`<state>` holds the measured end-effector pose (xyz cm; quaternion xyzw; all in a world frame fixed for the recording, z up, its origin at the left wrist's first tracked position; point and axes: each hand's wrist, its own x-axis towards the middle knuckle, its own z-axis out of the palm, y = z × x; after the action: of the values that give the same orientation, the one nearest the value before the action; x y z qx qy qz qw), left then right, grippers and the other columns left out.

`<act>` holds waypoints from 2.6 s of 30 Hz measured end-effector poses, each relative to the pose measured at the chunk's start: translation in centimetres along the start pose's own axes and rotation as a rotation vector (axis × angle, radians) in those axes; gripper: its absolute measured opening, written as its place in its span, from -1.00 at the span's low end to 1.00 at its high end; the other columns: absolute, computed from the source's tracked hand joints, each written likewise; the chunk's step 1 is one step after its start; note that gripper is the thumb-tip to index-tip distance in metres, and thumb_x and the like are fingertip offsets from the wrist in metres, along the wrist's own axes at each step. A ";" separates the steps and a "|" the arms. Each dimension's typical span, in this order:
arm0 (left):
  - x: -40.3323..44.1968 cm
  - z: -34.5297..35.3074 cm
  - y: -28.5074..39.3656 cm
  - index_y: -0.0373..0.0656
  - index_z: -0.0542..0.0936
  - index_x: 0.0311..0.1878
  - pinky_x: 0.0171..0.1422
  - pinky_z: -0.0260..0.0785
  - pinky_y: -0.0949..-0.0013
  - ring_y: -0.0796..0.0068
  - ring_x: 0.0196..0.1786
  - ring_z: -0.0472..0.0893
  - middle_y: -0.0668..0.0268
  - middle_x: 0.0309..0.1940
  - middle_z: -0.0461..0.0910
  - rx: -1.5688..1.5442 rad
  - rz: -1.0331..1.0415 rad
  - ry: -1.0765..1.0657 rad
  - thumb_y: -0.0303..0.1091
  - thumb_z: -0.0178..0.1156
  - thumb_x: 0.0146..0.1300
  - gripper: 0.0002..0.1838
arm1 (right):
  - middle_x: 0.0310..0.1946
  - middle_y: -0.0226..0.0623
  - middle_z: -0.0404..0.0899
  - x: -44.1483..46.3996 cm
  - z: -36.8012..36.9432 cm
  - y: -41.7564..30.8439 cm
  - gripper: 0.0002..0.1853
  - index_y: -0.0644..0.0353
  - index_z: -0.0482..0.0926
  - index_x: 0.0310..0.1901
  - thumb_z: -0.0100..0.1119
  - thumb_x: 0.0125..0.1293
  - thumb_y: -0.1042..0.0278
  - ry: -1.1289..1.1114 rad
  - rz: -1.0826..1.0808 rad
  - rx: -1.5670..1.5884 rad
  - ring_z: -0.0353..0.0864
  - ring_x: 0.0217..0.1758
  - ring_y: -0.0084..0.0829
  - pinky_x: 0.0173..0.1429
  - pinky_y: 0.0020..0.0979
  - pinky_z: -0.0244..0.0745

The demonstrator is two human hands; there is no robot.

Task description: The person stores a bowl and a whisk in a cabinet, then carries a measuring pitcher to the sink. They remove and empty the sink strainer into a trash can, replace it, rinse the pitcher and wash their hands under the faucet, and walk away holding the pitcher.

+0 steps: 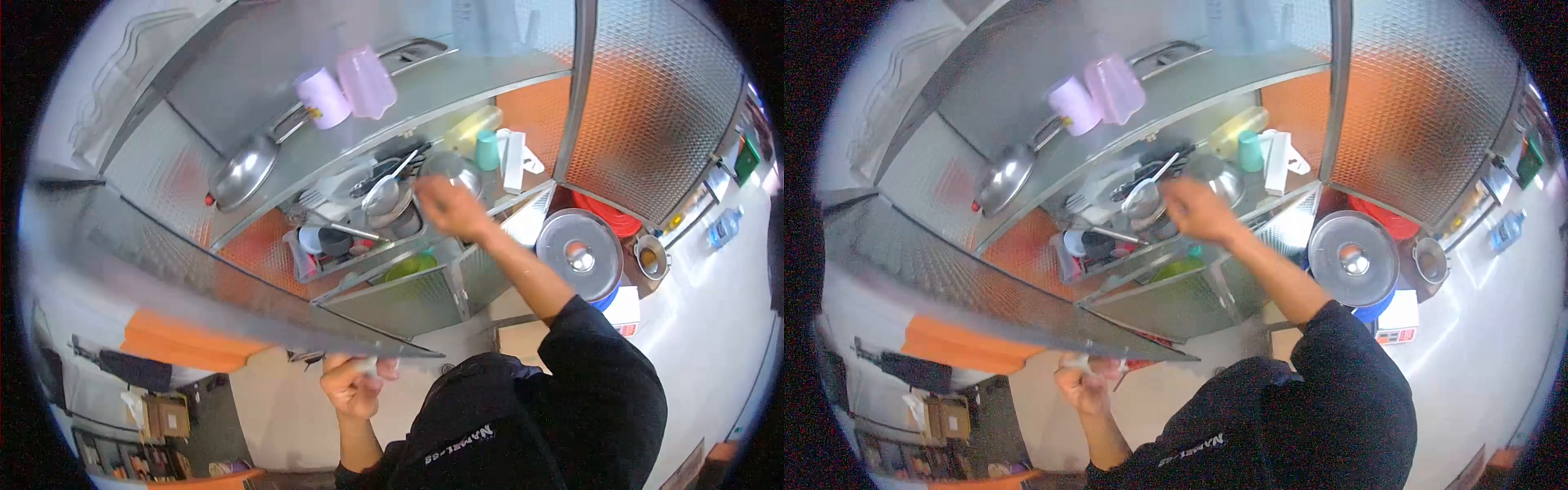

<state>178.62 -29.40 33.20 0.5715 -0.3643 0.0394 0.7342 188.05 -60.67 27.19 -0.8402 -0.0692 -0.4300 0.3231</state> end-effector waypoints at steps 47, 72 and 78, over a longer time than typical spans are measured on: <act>-50.5 33.3 2.9 -0.28 0.50 0.04 0.11 0.32 0.29 0.23 0.05 0.49 0.16 -0.02 0.52 -0.537 0.089 -1.882 -0.54 0.08 0.21 -0.70 | -0.23 -0.12 0.53 -77.8 13.0 -63.5 -0.72 0.23 0.46 -0.05 0.23 0.24 0.38 3.046 -0.776 -0.126 0.56 -0.22 -0.27 -0.02 -0.27 0.61; -108.1 62.5 47.4 -0.31 0.56 -0.07 -0.06 0.46 0.38 0.44 -0.19 0.64 0.19 -0.27 0.65 -0.687 0.299 -2.597 -0.38 0.09 0.37 -0.80 | -0.24 -0.28 0.59 -99.4 -46.0 -98.8 -0.70 0.31 0.51 -0.07 0.32 0.21 0.41 2.334 0.483 -0.702 0.55 -0.26 -0.50 -0.07 -0.40 0.53; -124.8 63.6 59.4 -0.26 0.56 -0.05 -0.07 0.45 0.42 0.45 -0.16 0.63 0.19 -0.22 0.66 -0.919 0.354 -2.748 -0.40 0.07 0.36 -0.81 | -0.41 -0.31 0.56 -107.0 -53.5 -106.3 -0.74 0.25 0.53 -0.18 0.32 0.20 0.30 2.413 0.831 -0.844 0.59 -0.27 -0.46 0.20 -0.23 0.40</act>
<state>27.97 -19.44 14.16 -0.1733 -0.8086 -0.5558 -0.0850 43.46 7.49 19.00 0.0676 0.6517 -0.7554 0.0057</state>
